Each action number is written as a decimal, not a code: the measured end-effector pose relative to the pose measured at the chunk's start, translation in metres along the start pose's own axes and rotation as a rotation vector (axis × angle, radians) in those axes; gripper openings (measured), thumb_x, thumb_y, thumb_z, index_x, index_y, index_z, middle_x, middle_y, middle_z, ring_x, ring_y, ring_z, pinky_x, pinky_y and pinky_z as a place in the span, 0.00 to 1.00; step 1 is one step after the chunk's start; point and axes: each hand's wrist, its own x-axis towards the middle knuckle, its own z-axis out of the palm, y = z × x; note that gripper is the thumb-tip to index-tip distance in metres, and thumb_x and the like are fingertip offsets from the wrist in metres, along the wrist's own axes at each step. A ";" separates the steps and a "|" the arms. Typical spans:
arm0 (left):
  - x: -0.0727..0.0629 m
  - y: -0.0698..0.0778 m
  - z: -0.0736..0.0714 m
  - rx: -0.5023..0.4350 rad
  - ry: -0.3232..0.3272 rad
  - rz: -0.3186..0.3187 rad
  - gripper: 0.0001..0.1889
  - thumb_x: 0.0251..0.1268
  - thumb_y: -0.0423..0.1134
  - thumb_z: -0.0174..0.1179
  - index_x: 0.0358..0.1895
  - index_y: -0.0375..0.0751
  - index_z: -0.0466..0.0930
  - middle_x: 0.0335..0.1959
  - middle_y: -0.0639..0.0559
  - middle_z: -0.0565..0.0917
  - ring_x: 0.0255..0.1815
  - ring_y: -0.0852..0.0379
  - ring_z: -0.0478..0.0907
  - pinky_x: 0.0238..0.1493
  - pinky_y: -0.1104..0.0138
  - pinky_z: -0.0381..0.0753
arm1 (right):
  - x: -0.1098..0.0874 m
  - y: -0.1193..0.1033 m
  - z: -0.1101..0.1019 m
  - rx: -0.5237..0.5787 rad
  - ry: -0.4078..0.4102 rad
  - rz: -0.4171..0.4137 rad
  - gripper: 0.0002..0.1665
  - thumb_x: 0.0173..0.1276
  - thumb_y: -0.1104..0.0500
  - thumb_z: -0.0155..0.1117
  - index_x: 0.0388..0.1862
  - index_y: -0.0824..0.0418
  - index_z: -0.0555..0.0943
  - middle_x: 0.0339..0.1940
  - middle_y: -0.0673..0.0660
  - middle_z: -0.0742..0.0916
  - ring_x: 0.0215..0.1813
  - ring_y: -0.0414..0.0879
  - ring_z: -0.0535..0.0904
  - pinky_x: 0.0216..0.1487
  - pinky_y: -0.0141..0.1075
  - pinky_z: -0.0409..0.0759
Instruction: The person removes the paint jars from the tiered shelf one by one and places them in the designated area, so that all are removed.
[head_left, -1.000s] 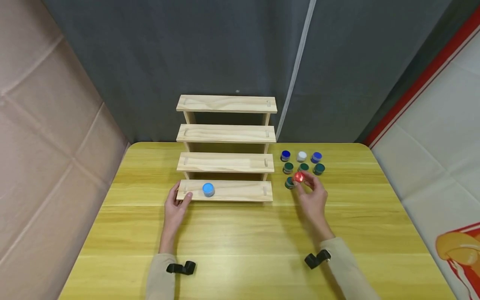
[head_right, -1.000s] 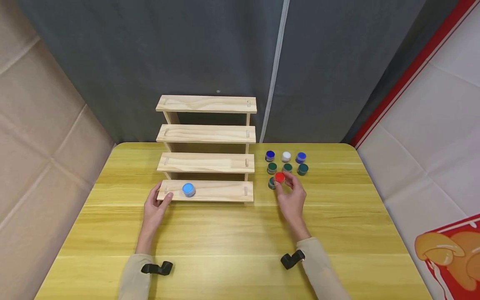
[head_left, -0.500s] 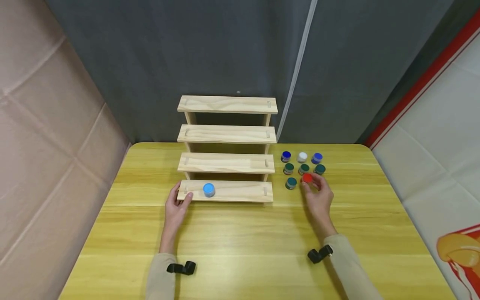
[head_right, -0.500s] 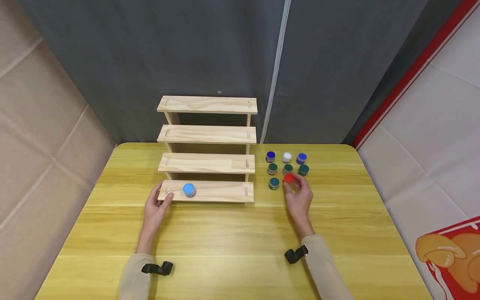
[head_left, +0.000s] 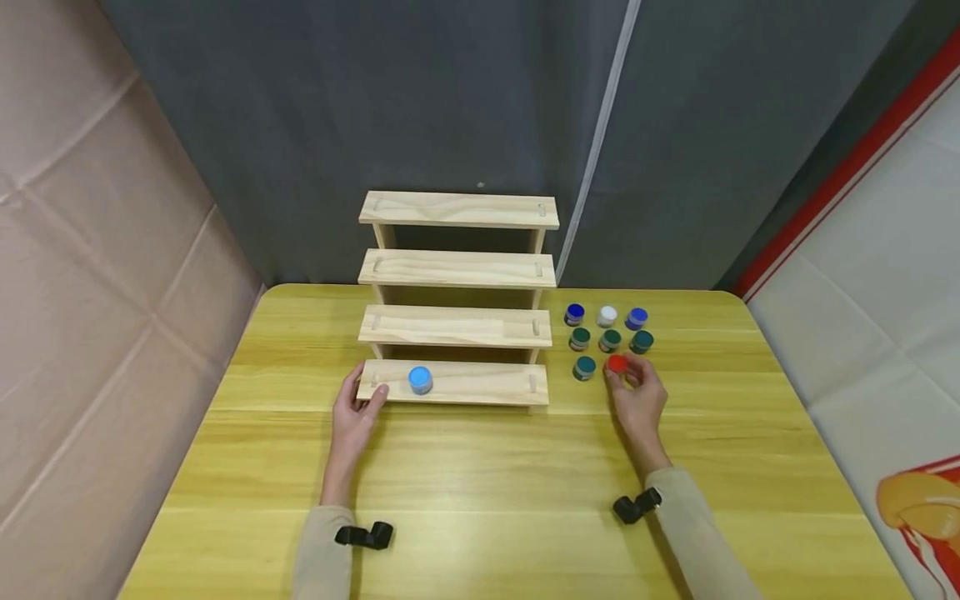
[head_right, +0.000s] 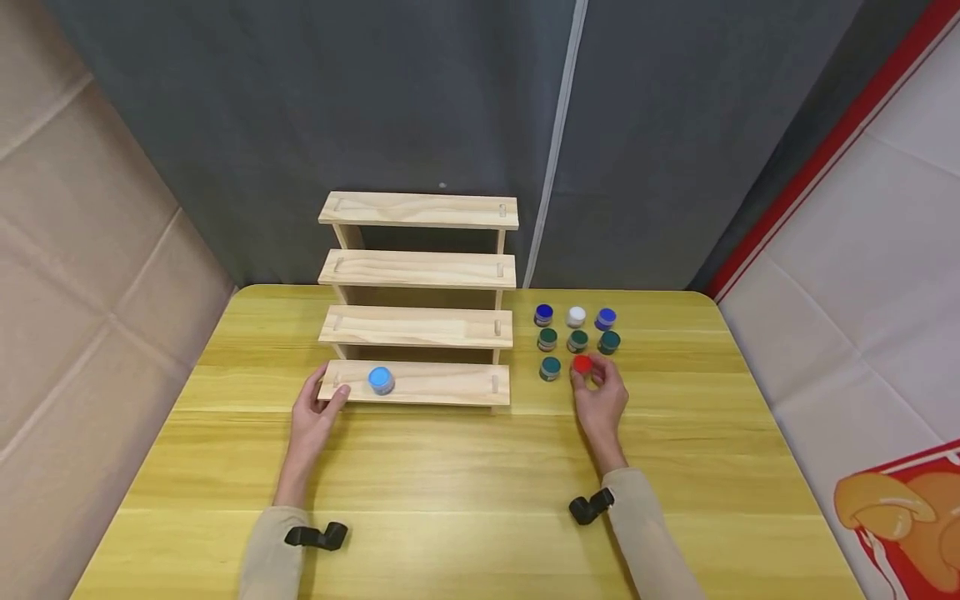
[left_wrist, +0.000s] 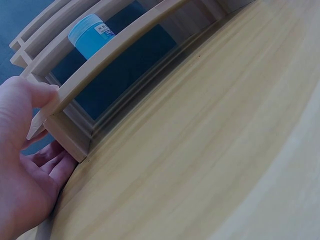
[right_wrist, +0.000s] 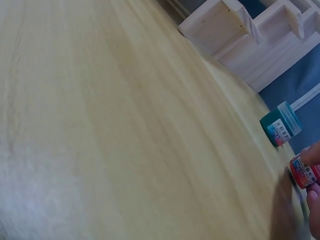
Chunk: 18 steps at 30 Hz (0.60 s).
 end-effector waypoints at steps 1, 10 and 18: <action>0.000 0.000 0.000 0.000 0.000 -0.001 0.34 0.73 0.32 0.60 0.79 0.39 0.58 0.74 0.34 0.68 0.67 0.48 0.71 0.58 0.85 0.74 | 0.000 0.001 0.001 -0.005 0.002 -0.006 0.24 0.66 0.64 0.71 0.61 0.67 0.79 0.56 0.68 0.86 0.57 0.61 0.82 0.65 0.51 0.80; -0.001 -0.001 0.000 -0.006 -0.002 -0.012 0.34 0.73 0.33 0.60 0.79 0.40 0.58 0.72 0.35 0.69 0.64 0.53 0.72 0.58 0.84 0.75 | -0.001 0.010 0.000 -0.042 0.014 -0.041 0.24 0.65 0.64 0.72 0.59 0.68 0.79 0.54 0.68 0.87 0.55 0.60 0.83 0.57 0.38 0.80; -0.002 0.001 -0.001 -0.013 -0.017 -0.001 0.34 0.74 0.34 0.60 0.79 0.42 0.58 0.74 0.37 0.69 0.64 0.53 0.71 0.57 0.84 0.76 | -0.003 0.004 -0.003 -0.023 0.002 -0.018 0.27 0.65 0.64 0.71 0.62 0.68 0.77 0.57 0.68 0.85 0.58 0.61 0.81 0.66 0.50 0.79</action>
